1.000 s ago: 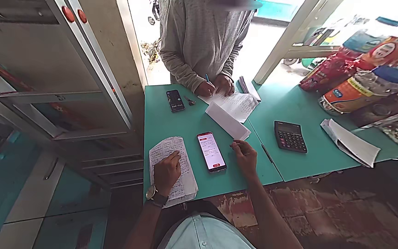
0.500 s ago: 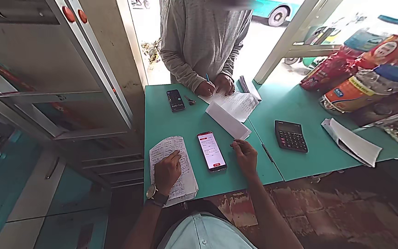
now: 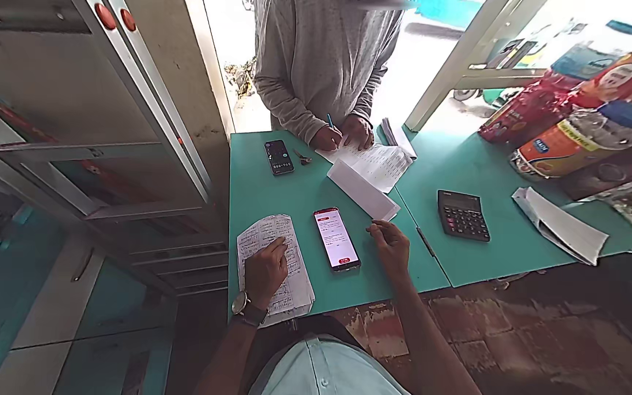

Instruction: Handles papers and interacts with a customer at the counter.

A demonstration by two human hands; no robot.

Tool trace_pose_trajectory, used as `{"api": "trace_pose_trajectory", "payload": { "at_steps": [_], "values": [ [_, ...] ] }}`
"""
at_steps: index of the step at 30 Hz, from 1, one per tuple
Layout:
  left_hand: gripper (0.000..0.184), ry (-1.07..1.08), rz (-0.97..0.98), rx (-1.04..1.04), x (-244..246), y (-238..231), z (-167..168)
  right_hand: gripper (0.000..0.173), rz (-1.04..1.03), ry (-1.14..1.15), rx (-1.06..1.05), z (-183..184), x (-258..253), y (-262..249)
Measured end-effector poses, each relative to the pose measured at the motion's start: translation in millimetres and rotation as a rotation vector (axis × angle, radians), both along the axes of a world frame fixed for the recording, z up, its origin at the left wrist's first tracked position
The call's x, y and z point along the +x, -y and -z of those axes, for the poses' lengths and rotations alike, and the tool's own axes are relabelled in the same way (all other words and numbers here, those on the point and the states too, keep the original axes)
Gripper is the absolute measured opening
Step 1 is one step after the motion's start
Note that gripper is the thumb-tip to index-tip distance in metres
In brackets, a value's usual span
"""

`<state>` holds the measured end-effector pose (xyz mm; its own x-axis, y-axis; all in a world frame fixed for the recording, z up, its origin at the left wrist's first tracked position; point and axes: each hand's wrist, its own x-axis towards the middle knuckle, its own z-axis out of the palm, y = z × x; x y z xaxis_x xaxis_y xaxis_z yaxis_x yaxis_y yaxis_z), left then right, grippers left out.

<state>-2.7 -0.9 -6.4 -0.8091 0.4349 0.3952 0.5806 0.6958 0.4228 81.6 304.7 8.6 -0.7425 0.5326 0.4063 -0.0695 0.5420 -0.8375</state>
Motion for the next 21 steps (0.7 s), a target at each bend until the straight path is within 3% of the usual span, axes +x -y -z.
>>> {"api": "trace_pose_trajectory", "payload": {
  "at_steps": [21],
  "values": [
    [0.026, 0.001, 0.005, -0.009, 0.1, 0.3, 0.1, 0.022, 0.001, -0.004, 0.003, 1.5, -0.2, -0.8]
  ]
}}
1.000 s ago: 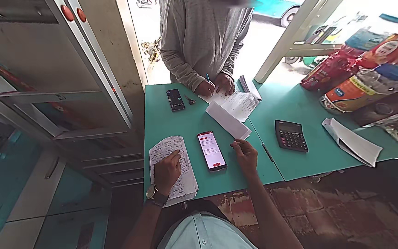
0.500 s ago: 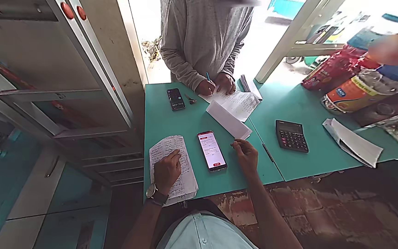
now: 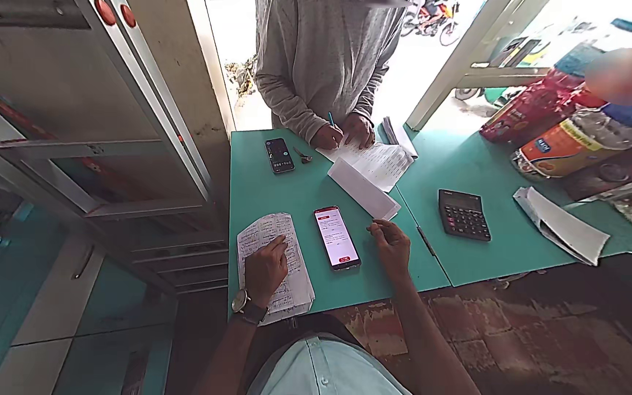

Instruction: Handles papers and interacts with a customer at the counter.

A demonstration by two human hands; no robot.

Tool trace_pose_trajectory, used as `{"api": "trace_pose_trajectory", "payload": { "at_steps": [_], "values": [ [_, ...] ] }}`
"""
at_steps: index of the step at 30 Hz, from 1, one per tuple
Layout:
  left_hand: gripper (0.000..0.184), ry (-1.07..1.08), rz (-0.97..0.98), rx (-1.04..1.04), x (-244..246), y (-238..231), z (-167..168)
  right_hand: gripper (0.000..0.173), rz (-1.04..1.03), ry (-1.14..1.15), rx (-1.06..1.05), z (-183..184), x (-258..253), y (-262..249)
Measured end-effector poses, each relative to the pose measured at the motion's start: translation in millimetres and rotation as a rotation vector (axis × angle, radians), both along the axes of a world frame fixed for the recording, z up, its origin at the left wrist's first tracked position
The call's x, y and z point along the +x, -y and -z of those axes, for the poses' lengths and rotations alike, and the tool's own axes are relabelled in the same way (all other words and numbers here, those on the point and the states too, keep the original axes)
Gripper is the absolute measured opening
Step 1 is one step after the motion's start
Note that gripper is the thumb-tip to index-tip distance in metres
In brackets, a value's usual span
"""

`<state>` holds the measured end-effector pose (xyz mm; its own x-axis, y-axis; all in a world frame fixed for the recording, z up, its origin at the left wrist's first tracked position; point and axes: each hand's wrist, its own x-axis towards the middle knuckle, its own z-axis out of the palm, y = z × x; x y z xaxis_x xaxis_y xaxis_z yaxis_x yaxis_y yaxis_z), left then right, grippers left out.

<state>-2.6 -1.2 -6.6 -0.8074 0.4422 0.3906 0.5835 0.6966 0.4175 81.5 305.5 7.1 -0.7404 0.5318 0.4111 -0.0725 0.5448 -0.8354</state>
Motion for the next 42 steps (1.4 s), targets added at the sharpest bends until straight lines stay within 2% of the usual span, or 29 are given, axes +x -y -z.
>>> {"api": "trace_pose_trajectory", "payload": {
  "at_steps": [25, 30, 35, 37, 42],
  "values": [
    [0.028, 0.054, 0.001, -0.016, 0.5, 0.1, -4.0, 0.023, 0.002, 0.008, 0.022, -2.0, 0.4, 0.7],
    [0.033, 0.196, -0.013, 0.163, -5.0, 6.4, -9.8, 0.023, -0.011, 0.019, 0.008, -2.7, 0.1, 2.8],
    [0.028, 0.342, -0.037, 0.776, -19.5, 24.9, -7.4, 0.025, -0.015, 0.032, 0.031, -1.6, 1.2, 2.4],
    [0.027, 0.333, -0.032, 0.804, -20.7, 24.9, -5.7, 0.026, -0.020, 0.035, 0.030, -1.9, 0.5, 2.0],
    [0.029, 0.276, -0.005, 0.675, -17.7, 21.2, -5.3, 0.026, -0.023, 0.041, 0.033, 0.2, 0.5, -0.2]
  ]
}}
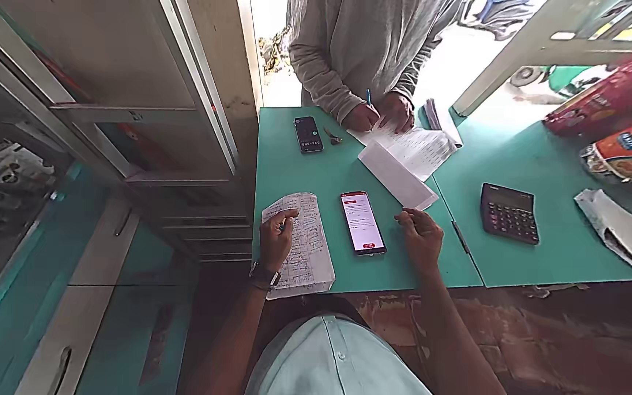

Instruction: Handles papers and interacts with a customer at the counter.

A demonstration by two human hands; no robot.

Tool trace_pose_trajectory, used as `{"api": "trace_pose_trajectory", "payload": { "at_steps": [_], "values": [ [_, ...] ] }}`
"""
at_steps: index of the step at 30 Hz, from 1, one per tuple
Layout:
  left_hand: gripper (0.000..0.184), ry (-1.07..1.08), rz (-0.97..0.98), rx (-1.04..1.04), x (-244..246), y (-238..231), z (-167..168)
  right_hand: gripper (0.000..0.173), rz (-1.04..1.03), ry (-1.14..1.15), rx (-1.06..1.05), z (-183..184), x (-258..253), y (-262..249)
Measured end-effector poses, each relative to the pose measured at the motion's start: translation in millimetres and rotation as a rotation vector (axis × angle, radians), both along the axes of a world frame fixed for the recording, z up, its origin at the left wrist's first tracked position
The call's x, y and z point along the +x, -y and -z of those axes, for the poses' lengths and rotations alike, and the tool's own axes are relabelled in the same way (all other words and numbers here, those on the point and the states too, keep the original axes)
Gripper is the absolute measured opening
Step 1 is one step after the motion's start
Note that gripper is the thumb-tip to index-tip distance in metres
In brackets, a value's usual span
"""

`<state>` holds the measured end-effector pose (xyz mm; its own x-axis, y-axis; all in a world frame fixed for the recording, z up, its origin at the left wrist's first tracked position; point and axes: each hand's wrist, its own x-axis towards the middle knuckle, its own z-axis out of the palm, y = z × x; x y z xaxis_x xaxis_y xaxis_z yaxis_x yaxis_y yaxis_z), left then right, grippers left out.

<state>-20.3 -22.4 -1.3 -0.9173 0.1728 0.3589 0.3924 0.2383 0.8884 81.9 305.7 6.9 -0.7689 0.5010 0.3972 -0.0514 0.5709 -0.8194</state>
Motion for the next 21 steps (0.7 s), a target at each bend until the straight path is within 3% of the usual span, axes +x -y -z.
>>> {"api": "trace_pose_trajectory", "payload": {
  "at_steps": [16, 21],
  "values": [
    [0.034, -0.106, 0.044, -0.227, 3.0, -2.3, 1.4, 0.025, -0.003, 0.009, -0.007, -3.5, -1.1, 5.6],
    [0.034, -0.069, 0.087, -0.633, 12.9, -19.2, -8.7, 0.025, 0.026, -0.008, -0.011, -6.1, 1.5, 3.1]
  ]
}}
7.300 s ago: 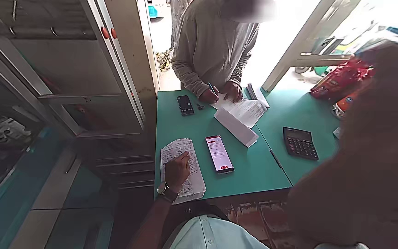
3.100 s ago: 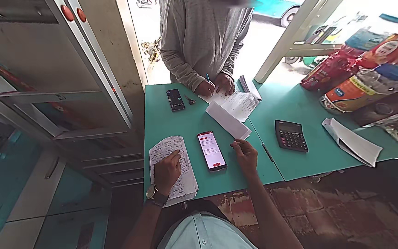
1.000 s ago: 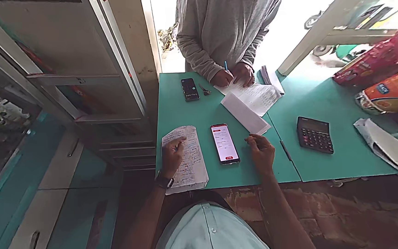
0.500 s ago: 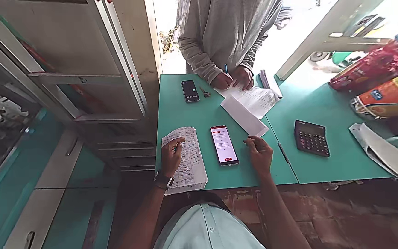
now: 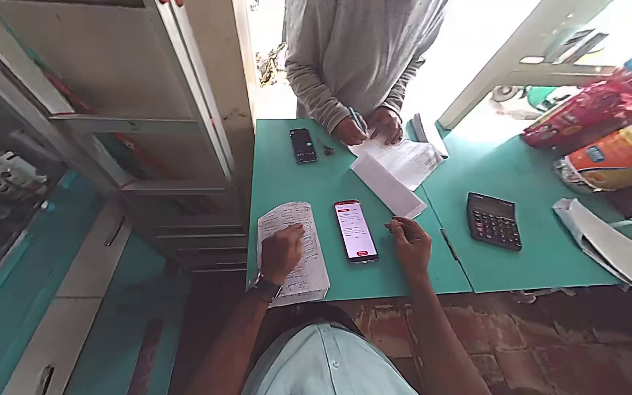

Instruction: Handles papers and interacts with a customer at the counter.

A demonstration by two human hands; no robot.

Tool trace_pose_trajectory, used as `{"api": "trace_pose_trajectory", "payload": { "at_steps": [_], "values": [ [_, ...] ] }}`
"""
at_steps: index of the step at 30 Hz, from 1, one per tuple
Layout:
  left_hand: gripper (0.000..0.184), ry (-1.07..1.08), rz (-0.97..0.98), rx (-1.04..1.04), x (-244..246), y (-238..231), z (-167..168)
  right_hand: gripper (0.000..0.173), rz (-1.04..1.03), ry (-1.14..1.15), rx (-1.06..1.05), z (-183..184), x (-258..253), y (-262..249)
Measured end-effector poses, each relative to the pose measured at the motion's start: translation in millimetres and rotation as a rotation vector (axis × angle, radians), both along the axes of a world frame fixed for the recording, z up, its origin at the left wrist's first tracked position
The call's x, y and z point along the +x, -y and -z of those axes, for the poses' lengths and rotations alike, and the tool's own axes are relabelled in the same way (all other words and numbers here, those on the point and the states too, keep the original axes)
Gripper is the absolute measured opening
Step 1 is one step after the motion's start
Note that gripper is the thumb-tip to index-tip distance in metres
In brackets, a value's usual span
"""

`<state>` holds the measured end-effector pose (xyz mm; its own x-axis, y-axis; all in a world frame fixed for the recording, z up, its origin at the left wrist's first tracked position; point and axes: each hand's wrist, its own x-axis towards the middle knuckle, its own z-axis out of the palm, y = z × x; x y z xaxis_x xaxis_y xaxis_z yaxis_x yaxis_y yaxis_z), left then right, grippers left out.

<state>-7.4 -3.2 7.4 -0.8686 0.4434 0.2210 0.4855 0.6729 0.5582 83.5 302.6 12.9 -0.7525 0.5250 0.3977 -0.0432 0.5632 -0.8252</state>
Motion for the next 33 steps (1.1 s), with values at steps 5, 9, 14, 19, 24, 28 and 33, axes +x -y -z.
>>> {"api": "trace_pose_trajectory", "payload": {
  "at_steps": [5, 9, 14, 19, 24, 28, 33],
  "values": [
    [0.044, 0.259, 0.106, -0.517, 20.6, -8.5, -58.5, 0.033, -0.079, 0.025, 0.041, -0.2, -0.7, 4.2],
    [0.036, 0.163, 0.207, -0.615, 17.7, -18.2, -66.3, 0.032, -0.059, 0.004, 0.045, 0.8, -1.7, -0.4],
    [0.042, 0.218, 0.118, -0.510, 22.4, -15.4, -53.9, 0.027, -0.004, -0.033, 0.042, -9.8, -1.2, 3.4],
    [0.041, -0.056, -0.030, -0.356, 24.3, -8.5, -8.2, 0.057, -0.092, 0.173, 0.136, -36.1, -26.0, 15.7],
    [0.041, -0.053, -0.023, -0.338, 21.8, -4.6, -3.7, 0.060, -0.188, 0.178, 0.293, -40.6, -63.5, 18.5],
    [0.042, -0.062, -0.033, -0.338, 21.2, -3.9, -2.3, 0.029, -0.170, 0.100, 0.337, -49.2, -83.4, 23.8],
    [0.042, -0.105, -0.053, -0.307, 22.6, -6.6, -0.9, 0.033, -0.153, -0.089, 0.325, -49.4, -87.6, 17.7]
  ]
}}
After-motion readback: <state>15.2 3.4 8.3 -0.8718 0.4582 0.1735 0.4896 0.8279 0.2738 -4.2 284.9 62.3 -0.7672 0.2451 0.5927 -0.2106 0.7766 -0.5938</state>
